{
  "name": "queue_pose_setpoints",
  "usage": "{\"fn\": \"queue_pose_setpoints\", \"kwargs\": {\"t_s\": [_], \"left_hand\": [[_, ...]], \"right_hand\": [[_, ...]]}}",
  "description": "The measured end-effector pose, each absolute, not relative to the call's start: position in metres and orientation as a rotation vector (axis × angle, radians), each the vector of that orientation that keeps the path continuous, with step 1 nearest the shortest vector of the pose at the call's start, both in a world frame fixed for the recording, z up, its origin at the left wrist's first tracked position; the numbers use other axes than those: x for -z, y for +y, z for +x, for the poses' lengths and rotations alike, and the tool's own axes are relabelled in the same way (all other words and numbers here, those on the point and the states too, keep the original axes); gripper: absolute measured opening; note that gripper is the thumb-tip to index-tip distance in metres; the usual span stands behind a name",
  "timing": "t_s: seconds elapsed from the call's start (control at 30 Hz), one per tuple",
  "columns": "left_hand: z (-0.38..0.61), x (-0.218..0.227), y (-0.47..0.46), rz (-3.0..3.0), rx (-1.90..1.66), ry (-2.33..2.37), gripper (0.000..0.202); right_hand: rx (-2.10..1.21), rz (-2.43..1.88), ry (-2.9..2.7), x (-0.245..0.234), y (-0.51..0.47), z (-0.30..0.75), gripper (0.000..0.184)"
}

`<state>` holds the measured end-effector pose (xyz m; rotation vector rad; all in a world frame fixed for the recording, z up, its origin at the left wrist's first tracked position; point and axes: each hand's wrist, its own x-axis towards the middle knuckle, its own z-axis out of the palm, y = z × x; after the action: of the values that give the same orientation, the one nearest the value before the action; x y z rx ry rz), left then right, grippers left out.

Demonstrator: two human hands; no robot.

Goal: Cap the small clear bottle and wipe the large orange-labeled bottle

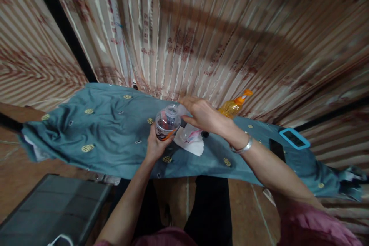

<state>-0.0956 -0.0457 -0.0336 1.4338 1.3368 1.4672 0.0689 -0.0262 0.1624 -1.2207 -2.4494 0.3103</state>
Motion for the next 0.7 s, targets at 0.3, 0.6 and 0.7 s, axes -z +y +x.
{"fn": "queue_pose_setpoints", "kwargs": {"t_s": [0.3,0.6,0.7], "left_hand": [[-0.093,0.044,-0.041,1.424,-1.499,1.277,0.080],[-0.093,0.045,-0.038,1.452,-1.497,1.269,0.079],[-0.092,0.043,-0.039,1.435,-1.509,1.256,0.078]], "right_hand": [[-0.191,-1.205,-2.721,-0.198,-0.018,0.056,0.031],[-0.191,-1.112,-2.940,-0.207,-0.002,0.037,0.016],[-0.153,-1.148,-2.932,-0.201,0.001,0.037,0.007]]}}
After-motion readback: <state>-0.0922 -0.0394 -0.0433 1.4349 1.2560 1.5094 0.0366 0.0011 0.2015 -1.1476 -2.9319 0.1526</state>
